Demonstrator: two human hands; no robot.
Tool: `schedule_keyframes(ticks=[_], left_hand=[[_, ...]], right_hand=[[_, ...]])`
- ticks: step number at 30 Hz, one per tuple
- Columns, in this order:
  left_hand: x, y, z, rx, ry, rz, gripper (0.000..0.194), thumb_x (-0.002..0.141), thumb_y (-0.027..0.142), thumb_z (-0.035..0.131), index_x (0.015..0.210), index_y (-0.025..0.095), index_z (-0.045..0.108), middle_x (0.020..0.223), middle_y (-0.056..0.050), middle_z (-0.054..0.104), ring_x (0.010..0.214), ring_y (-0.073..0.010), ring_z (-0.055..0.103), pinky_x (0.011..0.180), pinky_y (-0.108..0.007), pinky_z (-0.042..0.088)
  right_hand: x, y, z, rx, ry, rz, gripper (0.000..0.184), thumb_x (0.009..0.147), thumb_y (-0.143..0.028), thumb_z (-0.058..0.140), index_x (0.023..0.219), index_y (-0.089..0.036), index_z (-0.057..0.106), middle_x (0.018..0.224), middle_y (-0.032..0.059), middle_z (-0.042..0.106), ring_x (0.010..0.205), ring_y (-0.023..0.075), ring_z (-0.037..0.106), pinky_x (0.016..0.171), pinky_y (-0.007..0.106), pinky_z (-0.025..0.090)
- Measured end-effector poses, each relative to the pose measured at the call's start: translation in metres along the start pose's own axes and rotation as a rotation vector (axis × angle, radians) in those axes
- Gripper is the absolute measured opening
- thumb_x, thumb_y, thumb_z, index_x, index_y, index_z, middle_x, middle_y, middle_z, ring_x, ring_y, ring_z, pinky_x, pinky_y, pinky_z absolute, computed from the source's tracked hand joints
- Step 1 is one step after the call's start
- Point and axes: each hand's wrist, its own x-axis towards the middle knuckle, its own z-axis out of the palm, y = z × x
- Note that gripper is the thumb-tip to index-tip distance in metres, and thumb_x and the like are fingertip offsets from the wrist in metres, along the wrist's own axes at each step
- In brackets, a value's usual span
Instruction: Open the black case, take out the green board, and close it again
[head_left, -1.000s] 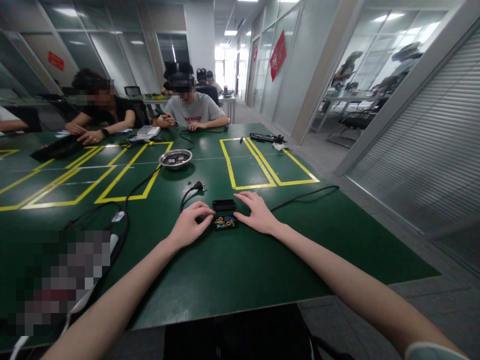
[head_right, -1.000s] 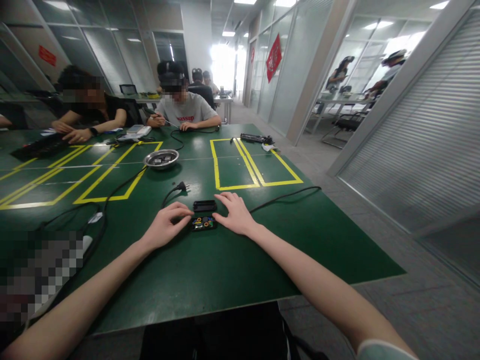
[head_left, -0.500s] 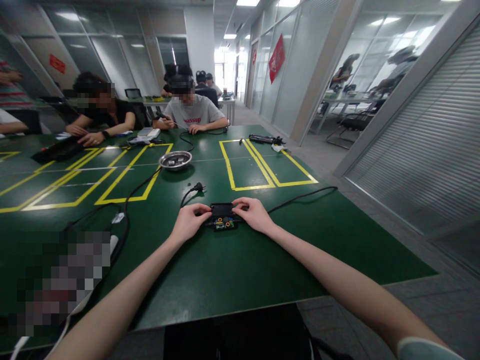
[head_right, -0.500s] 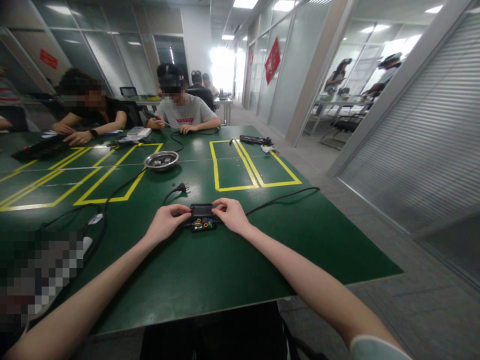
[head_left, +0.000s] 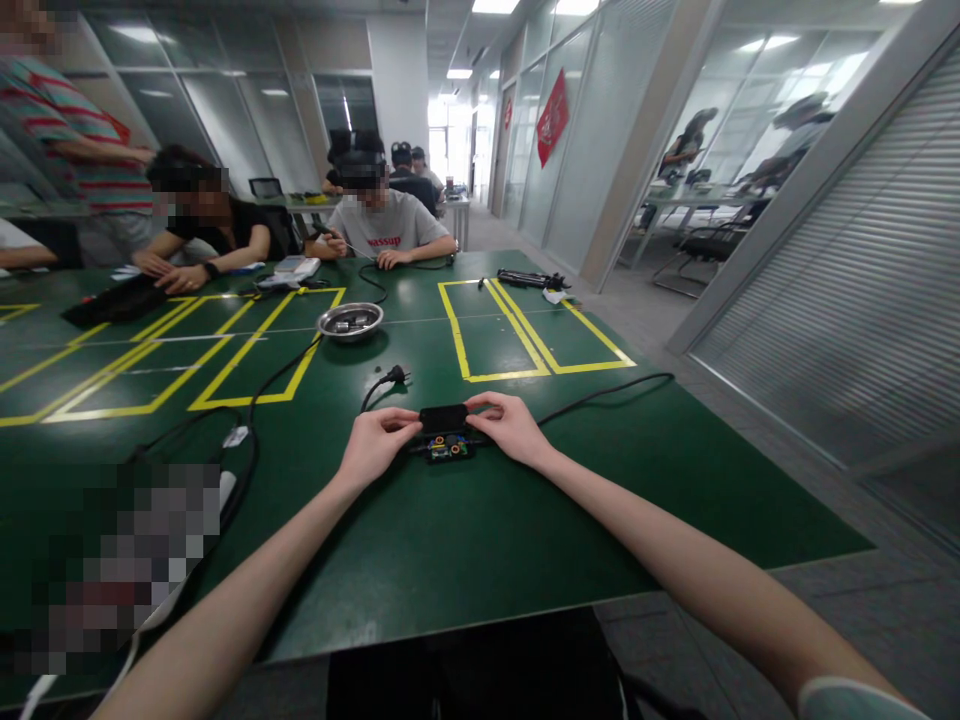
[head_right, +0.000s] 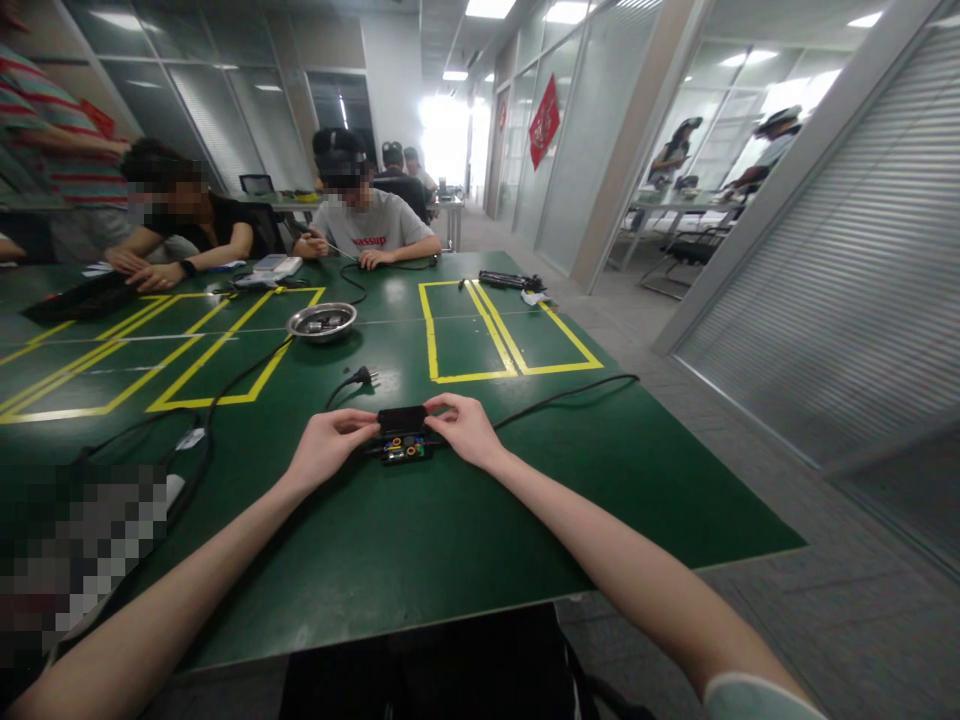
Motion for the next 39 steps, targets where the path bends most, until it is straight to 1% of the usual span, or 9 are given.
schedule_keyframes(ticks=[4, 6, 10, 14, 23, 26, 29, 36, 39], left_hand=[[-0.0014, 0.0002, -0.0003, 0.023, -0.011, 0.022, 0.017, 0.08, 0.029, 0.079, 0.091, 0.016, 0.082, 0.087, -0.008, 0.083, 0.082, -0.0256, 0.079, 0.077, -0.035, 0.064], [-0.0013, -0.0006, -0.0005, 0.011, -0.011, 0.033, 0.018, 0.081, 0.03, 0.079, 0.091, 0.016, 0.082, 0.088, -0.008, 0.083, 0.083, -0.0257, 0.079, 0.077, -0.035, 0.064], [0.0, -0.0027, -0.0003, -0.017, -0.006, 0.038, 0.021, 0.079, 0.032, 0.079, 0.091, 0.015, 0.081, 0.09, -0.008, 0.083, 0.086, -0.026, 0.079, 0.081, -0.036, 0.064], [0.0003, -0.0029, 0.0001, -0.029, -0.003, 0.015, 0.021, 0.076, 0.032, 0.079, 0.088, 0.015, 0.081, 0.088, -0.008, 0.083, 0.086, -0.0269, 0.079, 0.082, -0.038, 0.064], [-0.0015, 0.0003, -0.0005, -0.028, -0.015, 0.017, 0.02, 0.074, 0.031, 0.079, 0.086, 0.015, 0.079, 0.087, -0.008, 0.083, 0.084, -0.0264, 0.079, 0.081, -0.038, 0.063], [-0.0024, 0.0017, -0.001, -0.013, -0.026, 0.029, 0.017, 0.074, 0.031, 0.078, 0.082, 0.016, 0.078, 0.082, -0.007, 0.082, 0.08, -0.0254, 0.078, 0.077, -0.037, 0.062], [-0.0034, 0.0035, -0.0018, -0.023, -0.04, 0.027, 0.017, 0.074, 0.031, 0.078, 0.08, 0.016, 0.076, 0.081, -0.006, 0.081, 0.08, -0.0252, 0.078, 0.077, -0.036, 0.062], [-0.0038, 0.0044, -0.002, -0.107, -0.043, -0.017, 0.022, 0.071, 0.035, 0.079, 0.082, 0.016, 0.074, 0.082, -0.008, 0.082, 0.084, -0.028, 0.08, 0.083, -0.04, 0.063], [-0.0036, 0.0035, -0.0019, -0.134, -0.071, -0.027, 0.024, 0.07, 0.036, 0.08, 0.082, 0.016, 0.074, 0.083, -0.008, 0.082, 0.085, -0.0281, 0.08, 0.084, -0.04, 0.063]], right_hand=[[0.002, 0.0026, -0.0018, 0.043, -0.022, 0.015, 0.024, 0.079, -0.022, 0.076, 0.102, -0.016, 0.076, 0.099, 0.0086, 0.079, 0.093, 0.0201, 0.076, 0.09, 0.036, 0.063], [0.0026, 0.0032, -0.0027, 0.05, -0.037, 0.015, 0.026, 0.078, -0.021, 0.077, 0.104, -0.017, 0.076, 0.101, 0.0089, 0.079, 0.095, 0.0204, 0.076, 0.091, 0.036, 0.063], [0.0024, 0.0035, -0.0037, 0.046, -0.051, -0.014, 0.032, 0.079, -0.024, 0.077, 0.11, -0.017, 0.076, 0.104, 0.0092, 0.079, 0.093, 0.0199, 0.076, 0.089, 0.035, 0.063], [0.0024, 0.0046, -0.0034, 0.035, -0.058, -0.035, 0.033, 0.079, -0.023, 0.076, 0.112, -0.017, 0.077, 0.103, 0.0086, 0.079, 0.085, 0.0185, 0.076, 0.082, 0.033, 0.063], [0.0019, 0.0012, -0.0042, 0.038, -0.061, -0.033, 0.031, 0.078, -0.025, 0.075, 0.108, -0.017, 0.078, 0.102, 0.0078, 0.08, 0.081, 0.0175, 0.075, 0.077, 0.031, 0.062], [0.0003, -0.0017, -0.0043, 0.027, -0.056, -0.04, 0.026, 0.079, -0.03, 0.076, 0.102, -0.017, 0.077, 0.098, 0.0073, 0.08, 0.079, 0.0177, 0.075, 0.075, 0.03, 0.061], [-0.0013, -0.0037, -0.0038, 0.016, -0.04, -0.061, 0.025, 0.081, -0.036, 0.076, 0.097, -0.017, 0.077, 0.094, 0.0071, 0.08, 0.08, 0.0186, 0.075, 0.074, 0.031, 0.06], [-0.0029, -0.0033, -0.0038, 0.015, -0.011, -0.092, 0.032, 0.083, -0.039, 0.076, 0.107, -0.018, 0.079, 0.101, 0.009, 0.08, 0.083, 0.0196, 0.074, 0.075, 0.032, 0.06], [-0.0028, -0.0037, -0.0045, -0.003, -0.024, -0.078, 0.032, 0.084, -0.041, 0.075, 0.106, -0.018, 0.08, 0.1, 0.0088, 0.08, 0.08, 0.0196, 0.074, 0.074, 0.033, 0.06]])
